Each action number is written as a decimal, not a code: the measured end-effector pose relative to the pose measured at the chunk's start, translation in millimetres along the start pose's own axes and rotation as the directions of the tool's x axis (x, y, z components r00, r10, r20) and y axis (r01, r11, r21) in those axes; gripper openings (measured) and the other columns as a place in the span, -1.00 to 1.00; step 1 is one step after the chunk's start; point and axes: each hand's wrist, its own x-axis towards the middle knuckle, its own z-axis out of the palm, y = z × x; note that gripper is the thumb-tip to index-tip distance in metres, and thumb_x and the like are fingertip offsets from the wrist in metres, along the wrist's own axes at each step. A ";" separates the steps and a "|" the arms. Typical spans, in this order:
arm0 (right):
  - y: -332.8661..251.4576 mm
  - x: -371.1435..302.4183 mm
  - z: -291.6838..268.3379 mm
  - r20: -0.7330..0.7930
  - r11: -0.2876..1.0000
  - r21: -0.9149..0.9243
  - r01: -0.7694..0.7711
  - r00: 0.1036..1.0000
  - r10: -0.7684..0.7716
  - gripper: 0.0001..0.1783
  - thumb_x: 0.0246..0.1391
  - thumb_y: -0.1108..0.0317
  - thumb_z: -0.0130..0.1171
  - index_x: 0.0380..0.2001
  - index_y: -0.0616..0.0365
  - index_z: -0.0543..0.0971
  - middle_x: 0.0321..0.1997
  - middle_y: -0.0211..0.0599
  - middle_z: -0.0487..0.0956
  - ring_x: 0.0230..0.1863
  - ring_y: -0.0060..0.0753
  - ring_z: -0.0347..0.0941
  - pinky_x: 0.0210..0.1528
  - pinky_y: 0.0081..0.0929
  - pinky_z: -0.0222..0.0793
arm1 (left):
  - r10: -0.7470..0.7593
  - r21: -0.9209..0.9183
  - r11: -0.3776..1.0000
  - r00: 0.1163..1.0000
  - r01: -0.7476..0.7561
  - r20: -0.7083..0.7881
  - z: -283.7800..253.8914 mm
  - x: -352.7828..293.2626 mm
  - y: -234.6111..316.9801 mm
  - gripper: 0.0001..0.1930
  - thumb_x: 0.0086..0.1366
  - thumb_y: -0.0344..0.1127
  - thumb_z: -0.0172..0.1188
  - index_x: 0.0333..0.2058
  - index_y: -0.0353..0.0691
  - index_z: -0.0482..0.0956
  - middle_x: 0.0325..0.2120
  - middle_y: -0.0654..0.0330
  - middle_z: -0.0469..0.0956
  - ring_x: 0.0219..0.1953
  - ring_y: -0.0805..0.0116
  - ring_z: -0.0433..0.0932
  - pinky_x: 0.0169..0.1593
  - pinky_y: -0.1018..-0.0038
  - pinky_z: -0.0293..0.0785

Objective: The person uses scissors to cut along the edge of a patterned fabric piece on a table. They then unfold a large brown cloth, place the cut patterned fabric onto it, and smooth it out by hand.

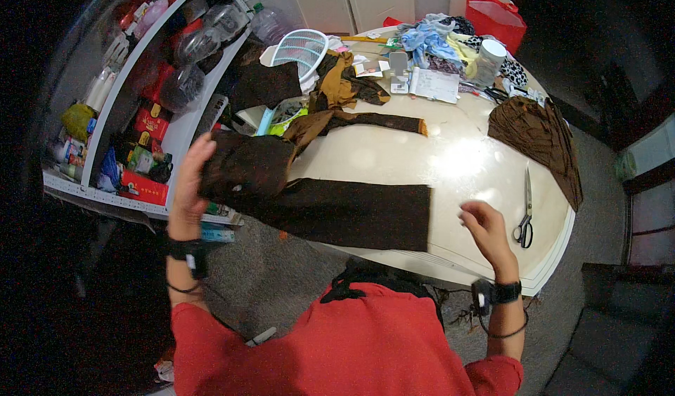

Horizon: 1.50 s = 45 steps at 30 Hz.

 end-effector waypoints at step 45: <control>-42.5 263.6 16.2 -0.092 0.772 -0.488 0.407 0.856 -0.510 -0.69 -0.18 0.58 -0.04 -0.31 0.20 0.58 -0.40 -0.34 0.61 -0.38 -0.39 0.48 -0.25 -0.52 0.37 | 0.381 0.176 0.925 0.812 -0.337 -0.442 -219.6 -35.4 152.4 -0.61 0.33 -0.27 0.02 0.08 -0.30 0.42 0.01 0.08 0.48 0.07 0.28 0.45 0.14 0.40 0.37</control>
